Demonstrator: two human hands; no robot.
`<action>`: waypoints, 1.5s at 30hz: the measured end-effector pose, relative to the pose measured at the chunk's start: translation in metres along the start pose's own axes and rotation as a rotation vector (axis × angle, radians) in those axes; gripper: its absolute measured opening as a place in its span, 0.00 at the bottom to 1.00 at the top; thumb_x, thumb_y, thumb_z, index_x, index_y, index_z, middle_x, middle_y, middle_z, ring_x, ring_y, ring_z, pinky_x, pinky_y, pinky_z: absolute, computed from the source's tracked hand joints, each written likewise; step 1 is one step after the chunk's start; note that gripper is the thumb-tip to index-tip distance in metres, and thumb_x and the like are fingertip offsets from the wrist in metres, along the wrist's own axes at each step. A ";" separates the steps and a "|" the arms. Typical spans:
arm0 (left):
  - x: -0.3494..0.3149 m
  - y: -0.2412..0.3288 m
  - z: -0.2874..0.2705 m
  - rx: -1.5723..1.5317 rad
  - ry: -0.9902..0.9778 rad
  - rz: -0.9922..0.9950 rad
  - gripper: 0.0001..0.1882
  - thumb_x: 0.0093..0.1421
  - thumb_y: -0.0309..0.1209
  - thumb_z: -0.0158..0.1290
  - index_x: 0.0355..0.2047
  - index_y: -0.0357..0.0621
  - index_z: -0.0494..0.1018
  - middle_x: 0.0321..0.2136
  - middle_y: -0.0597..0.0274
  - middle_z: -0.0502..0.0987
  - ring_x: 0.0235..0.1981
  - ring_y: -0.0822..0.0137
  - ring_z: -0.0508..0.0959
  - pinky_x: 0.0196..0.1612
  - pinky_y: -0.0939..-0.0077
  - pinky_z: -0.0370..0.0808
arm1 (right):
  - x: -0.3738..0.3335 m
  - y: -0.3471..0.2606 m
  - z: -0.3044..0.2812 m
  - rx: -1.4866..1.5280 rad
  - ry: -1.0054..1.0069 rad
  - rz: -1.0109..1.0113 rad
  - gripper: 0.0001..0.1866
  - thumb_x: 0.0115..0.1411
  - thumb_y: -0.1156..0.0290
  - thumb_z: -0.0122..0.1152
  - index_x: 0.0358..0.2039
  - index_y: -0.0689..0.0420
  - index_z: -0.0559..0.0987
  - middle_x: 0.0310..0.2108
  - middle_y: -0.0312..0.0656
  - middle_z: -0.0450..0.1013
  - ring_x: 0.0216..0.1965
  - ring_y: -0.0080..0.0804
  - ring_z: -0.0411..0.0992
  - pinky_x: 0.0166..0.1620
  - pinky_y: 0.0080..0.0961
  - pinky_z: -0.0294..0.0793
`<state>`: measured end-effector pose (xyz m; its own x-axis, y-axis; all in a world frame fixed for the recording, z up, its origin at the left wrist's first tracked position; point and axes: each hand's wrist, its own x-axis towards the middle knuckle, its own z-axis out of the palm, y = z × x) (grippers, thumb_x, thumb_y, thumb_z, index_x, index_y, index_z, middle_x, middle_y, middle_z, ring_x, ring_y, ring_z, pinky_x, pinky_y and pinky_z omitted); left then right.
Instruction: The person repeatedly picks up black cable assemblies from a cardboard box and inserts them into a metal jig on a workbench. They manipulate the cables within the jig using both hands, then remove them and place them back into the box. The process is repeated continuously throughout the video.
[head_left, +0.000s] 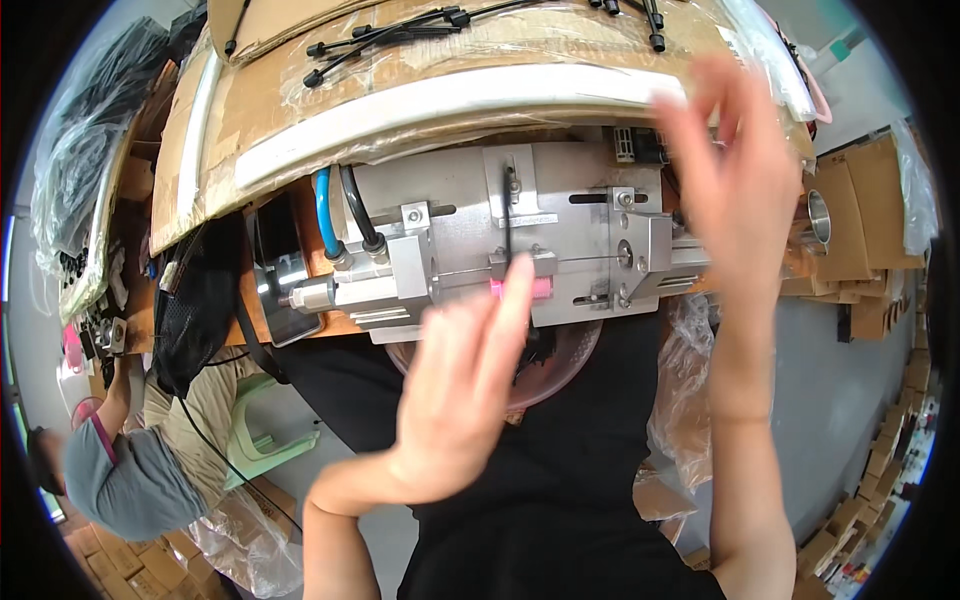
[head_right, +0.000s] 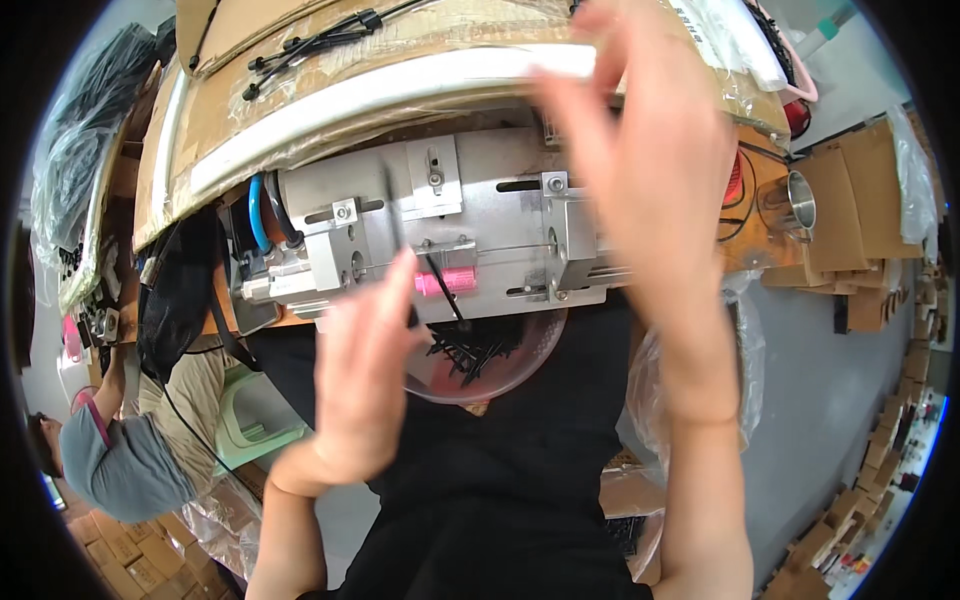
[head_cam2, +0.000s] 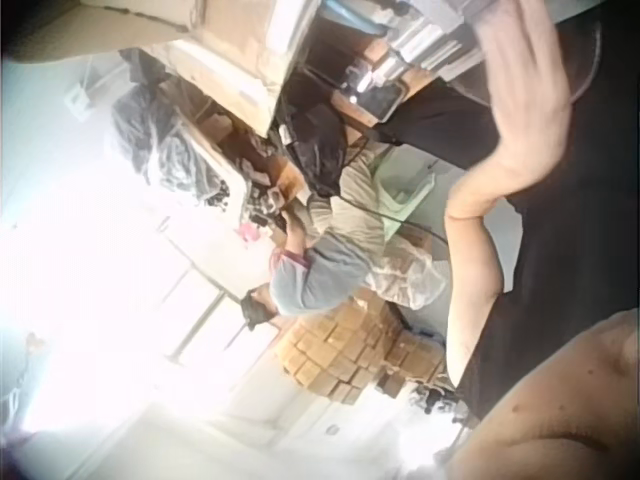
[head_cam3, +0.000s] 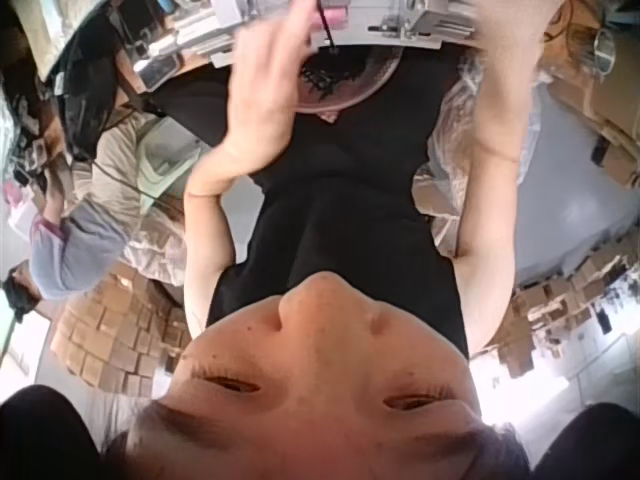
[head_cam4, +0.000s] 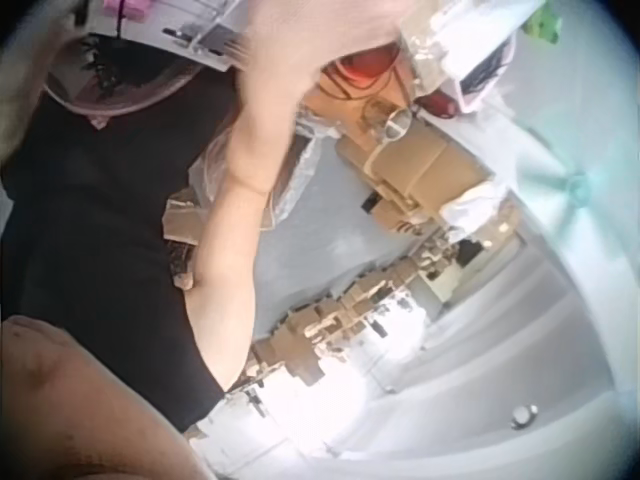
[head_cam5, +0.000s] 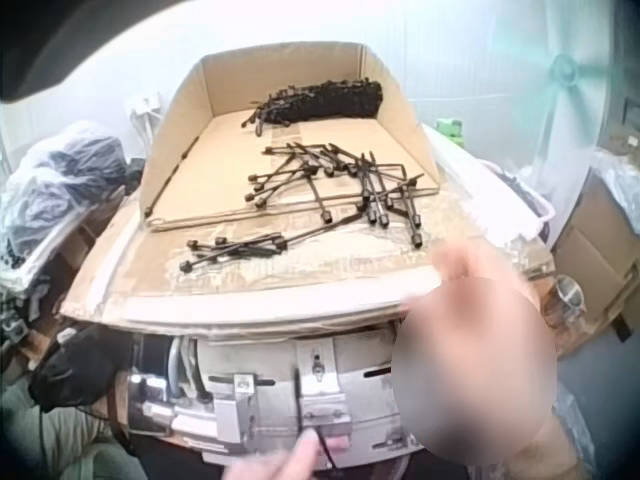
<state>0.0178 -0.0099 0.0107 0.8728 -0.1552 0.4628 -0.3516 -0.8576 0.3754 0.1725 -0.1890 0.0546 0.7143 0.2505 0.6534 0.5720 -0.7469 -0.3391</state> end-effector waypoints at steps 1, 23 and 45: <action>-0.014 0.012 0.005 0.015 -0.100 -0.047 0.36 0.47 0.15 0.52 0.61 0.28 0.62 0.37 0.54 0.69 0.34 0.61 0.70 0.41 0.72 0.72 | 0.034 0.016 0.006 -0.202 0.008 0.030 0.21 0.60 0.57 0.63 0.44 0.62 0.73 0.21 0.38 0.66 0.25 0.28 0.66 0.32 0.27 0.67; 0.178 -0.072 -0.027 0.203 -0.038 0.153 0.12 0.53 0.18 0.53 0.40 0.37 0.73 0.33 0.49 0.74 0.40 0.50 0.75 0.46 0.63 0.71 | 0.061 0.104 -0.018 1.299 -0.143 0.402 0.22 0.67 0.68 0.56 0.56 0.69 0.70 0.46 0.45 0.72 0.50 0.29 0.70 0.54 0.21 0.71; -0.028 0.015 0.046 0.084 -0.104 -0.107 0.36 0.52 0.24 0.61 0.61 0.31 0.62 0.36 0.57 0.69 0.35 0.59 0.70 0.39 0.66 0.70 | -0.037 0.023 -0.063 1.166 0.017 0.272 0.16 0.68 0.69 0.54 0.51 0.66 0.70 0.40 0.52 0.76 0.38 0.32 0.76 0.39 0.22 0.73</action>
<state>0.0041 -0.0415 -0.0337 0.9356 -0.1064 0.3366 -0.2286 -0.9092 0.3480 0.1343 -0.2545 0.0652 0.8682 0.1560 0.4710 0.4302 0.2362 -0.8713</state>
